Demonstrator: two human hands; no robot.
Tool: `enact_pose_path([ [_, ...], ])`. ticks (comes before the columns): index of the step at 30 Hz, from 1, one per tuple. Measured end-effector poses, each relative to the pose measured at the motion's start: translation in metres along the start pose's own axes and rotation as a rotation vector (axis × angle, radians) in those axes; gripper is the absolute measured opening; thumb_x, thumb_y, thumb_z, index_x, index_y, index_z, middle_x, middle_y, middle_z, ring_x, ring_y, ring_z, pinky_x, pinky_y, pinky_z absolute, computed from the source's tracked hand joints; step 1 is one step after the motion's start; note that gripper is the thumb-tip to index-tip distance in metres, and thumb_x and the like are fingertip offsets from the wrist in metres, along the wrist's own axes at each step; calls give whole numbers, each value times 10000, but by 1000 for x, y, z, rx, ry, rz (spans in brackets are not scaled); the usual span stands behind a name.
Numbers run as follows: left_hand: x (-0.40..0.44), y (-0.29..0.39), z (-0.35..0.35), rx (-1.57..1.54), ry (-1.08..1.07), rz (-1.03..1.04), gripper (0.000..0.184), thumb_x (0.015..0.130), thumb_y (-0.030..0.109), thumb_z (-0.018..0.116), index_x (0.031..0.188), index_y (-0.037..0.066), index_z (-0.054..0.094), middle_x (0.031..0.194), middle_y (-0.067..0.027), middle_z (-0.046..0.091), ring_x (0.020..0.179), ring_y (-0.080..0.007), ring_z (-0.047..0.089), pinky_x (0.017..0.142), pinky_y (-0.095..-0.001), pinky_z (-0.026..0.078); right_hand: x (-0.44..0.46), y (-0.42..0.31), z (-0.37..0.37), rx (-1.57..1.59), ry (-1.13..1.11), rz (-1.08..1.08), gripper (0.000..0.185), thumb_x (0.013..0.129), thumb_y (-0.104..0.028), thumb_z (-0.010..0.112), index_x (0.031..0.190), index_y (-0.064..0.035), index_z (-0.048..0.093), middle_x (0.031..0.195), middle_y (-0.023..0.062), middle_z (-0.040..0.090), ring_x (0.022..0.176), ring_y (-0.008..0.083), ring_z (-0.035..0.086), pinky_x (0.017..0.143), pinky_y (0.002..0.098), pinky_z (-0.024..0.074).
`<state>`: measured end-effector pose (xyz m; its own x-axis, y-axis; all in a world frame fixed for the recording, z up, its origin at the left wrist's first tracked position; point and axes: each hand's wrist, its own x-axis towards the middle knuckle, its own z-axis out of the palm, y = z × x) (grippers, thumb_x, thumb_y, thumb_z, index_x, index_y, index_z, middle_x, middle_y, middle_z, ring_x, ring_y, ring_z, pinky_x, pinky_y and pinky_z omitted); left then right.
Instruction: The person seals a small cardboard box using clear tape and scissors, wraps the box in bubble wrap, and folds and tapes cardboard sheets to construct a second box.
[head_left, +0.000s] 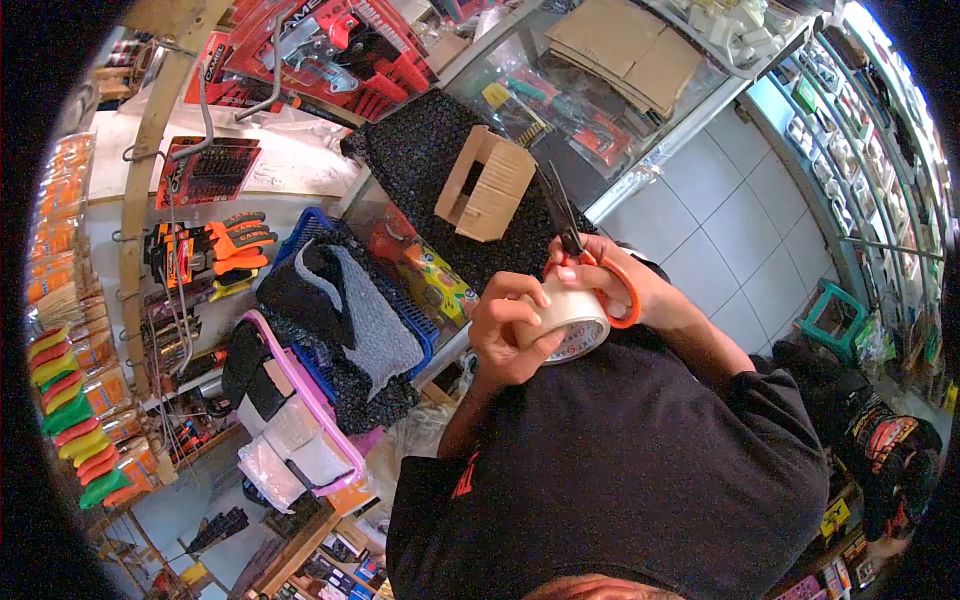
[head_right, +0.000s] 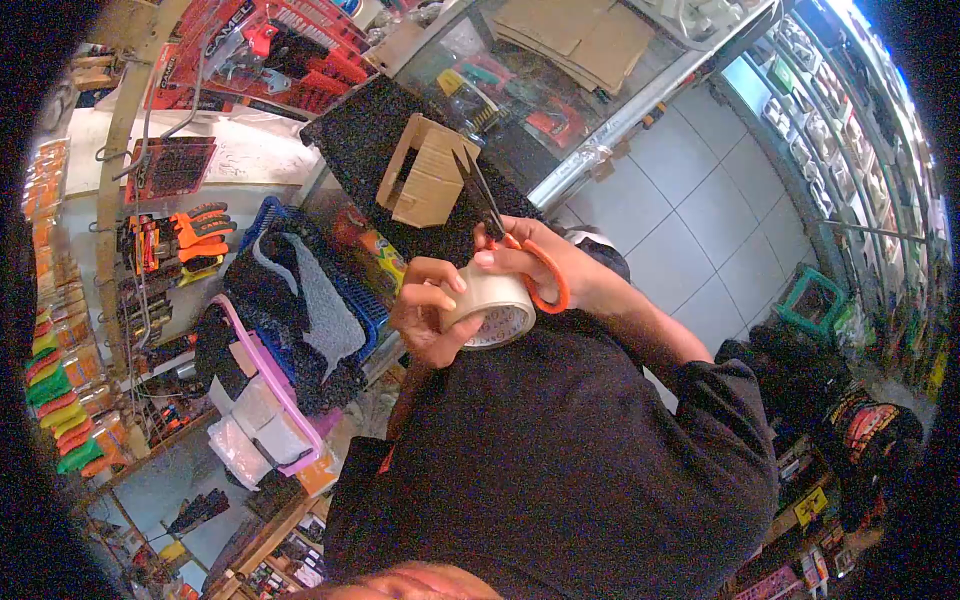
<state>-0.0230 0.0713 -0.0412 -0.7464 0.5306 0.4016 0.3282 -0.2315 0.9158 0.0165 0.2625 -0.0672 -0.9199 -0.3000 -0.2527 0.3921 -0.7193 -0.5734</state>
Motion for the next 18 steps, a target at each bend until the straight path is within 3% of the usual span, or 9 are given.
enact_pose_path([
  [2, 2, -1, -1, 40, -34, 25, 332, 758, 21, 819, 957, 113, 571, 1084, -135, 603, 817, -166, 586, 727, -314, 502, -4, -2, -1, -38, 22, 30, 289, 919, -215, 761, 1100, -86, 574, 996, -11, 619, 910, 82, 606, 780, 249, 495],
  [11, -12, -3, -5, 46, -60, -23, 324, 758, 41, 804, 970, 93, 564, 1065, -171, 593, 864, -190, 557, 791, -357, 492, -12, 7, -2, -42, 39, 58, 228, 962, -195, 721, 1090, -80, 572, 1009, -2, 617, 918, 86, 605, 781, 260, 496],
  [14, -18, -5, -3, 9, -43, -55, 325, 760, 37, 802, 970, 90, 560, 1084, -184, 609, 865, -196, 580, 778, -353, 508, -15, 11, -3, -77, 90, 35, 210, 978, -231, 730, 1056, -108, 580, 890, -49, 603, 771, 46, 588, 635, 227, 453],
  [18, -16, 0, -4, 72, -83, -38, 326, 773, 15, 806, 967, 84, 553, 1100, -176, 622, 839, -182, 607, 740, -338, 527, -21, 15, -8, -88, 95, 47, 205, 980, -221, 720, 1070, -98, 582, 927, -35, 610, 815, 54, 592, 672, 230, 462],
])
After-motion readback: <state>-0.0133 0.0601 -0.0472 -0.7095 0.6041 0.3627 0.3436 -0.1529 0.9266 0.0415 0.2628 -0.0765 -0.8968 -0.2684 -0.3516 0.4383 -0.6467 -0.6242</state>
